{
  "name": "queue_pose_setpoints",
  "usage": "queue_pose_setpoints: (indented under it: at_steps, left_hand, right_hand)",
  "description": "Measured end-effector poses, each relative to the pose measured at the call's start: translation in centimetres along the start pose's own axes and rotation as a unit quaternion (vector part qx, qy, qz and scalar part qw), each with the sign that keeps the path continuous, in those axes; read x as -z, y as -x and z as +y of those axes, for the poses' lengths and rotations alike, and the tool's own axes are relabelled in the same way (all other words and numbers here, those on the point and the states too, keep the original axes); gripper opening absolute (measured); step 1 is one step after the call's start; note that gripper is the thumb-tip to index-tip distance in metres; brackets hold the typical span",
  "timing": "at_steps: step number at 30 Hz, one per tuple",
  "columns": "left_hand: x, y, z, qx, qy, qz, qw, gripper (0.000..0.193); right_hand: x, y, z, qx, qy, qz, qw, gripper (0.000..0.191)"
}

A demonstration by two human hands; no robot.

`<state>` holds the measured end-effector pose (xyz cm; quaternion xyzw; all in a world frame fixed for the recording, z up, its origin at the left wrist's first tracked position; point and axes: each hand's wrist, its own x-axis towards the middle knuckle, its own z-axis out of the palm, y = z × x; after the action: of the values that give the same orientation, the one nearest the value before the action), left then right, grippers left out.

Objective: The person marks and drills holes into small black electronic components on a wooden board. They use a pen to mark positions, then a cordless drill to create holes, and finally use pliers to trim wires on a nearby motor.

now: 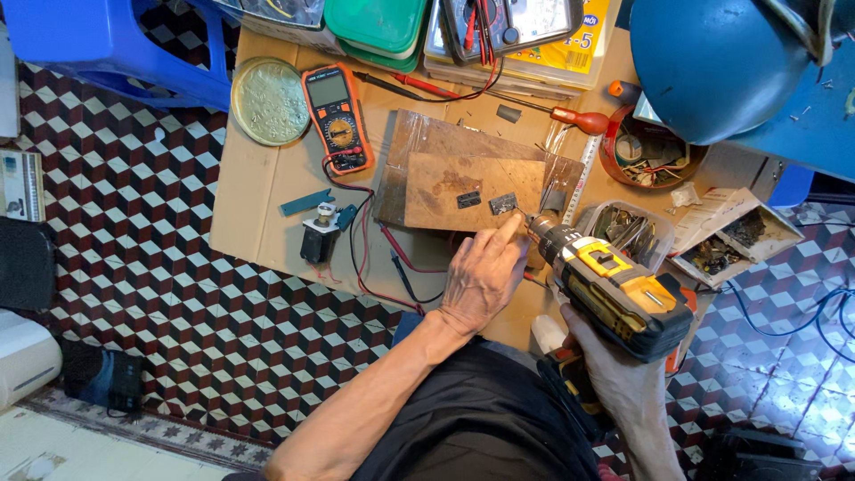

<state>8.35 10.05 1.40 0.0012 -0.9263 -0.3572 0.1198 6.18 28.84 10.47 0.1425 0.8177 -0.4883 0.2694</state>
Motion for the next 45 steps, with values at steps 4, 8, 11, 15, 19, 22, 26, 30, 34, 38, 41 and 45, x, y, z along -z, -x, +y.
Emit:
queue_pose_setpoints:
  at_steps: [4, 8, 11, 15, 19, 22, 26, 30, 34, 38, 41, 45]
  left_hand:
    - [-0.49, 0.33, -0.03, 0.009, -0.008, -0.034, 0.999, 0.021]
    - [-0.70, 0.47, -0.03, 0.018, 0.004, -0.014, 1.000, 0.022]
    - [-0.75, 0.45, -0.11, 0.021, 0.000, -0.017, 1.000, 0.017]
    - [-0.97, 0.37, -0.05, 0.032, -0.010, -0.028, 0.999, 0.013]
    - [-1.06, 0.32, -0.07, 0.034, -0.004, -0.021, 0.999, 0.011]
    - [-1.04, 0.30, -0.11, 0.035, 0.000, -0.027, 0.999, 0.011]
    - [-1.04, 0.35, -0.10, 0.032, -0.003, -0.020, 0.999, 0.012]
    - [-1.10, 0.33, -0.14, 0.033, 0.000, -0.021, 0.999, 0.014]
    - [-0.98, 0.35, -0.23, 0.035, 0.002, -0.026, 0.999, 0.012]
    - [-0.76, 0.31, -0.31, 0.032, 0.018, -0.020, 0.999, 0.012]
    - [-0.62, 0.29, -0.28, 0.040, 0.032, -0.024, 0.998, 0.013]
    - [-0.55, 0.07, -0.49, 0.041, 0.046, -0.016, 0.998, 0.014]
  right_hand:
    - [0.11, -0.09, -0.15, 0.032, 0.007, -0.013, 0.999, 0.024]
    - [0.24, -0.28, -0.27, 0.019, 0.008, -0.016, 1.000, 0.023]
    - [0.24, -0.28, -0.30, -0.002, -0.007, -0.016, 1.000, 0.021]
    - [0.32, -0.26, -0.45, -0.004, 0.005, -0.011, 1.000, 0.018]
    - [0.35, -0.14, -0.69, 0.011, -0.004, -0.009, 1.000, 0.018]
    - [0.26, 0.01, -0.80, 0.007, -0.019, -0.003, 1.000, 0.018]
    - [0.44, -0.10, -0.78, 0.001, -0.004, -0.002, 1.000, 0.018]
    - [0.38, -0.32, -0.61, 0.002, -0.023, -0.017, 1.000, 0.020]
    - [0.34, -0.29, -0.55, 0.002, -0.024, -0.024, 0.999, 0.022]
    - [0.51, -0.42, -0.56, -0.006, -0.004, -0.024, 1.000, 0.022]
    - [0.71, -0.45, -0.50, -0.007, 0.023, -0.025, 0.999, 0.023]
    - [0.74, -0.56, -0.37, 0.028, 0.037, -0.027, 0.999, 0.028]
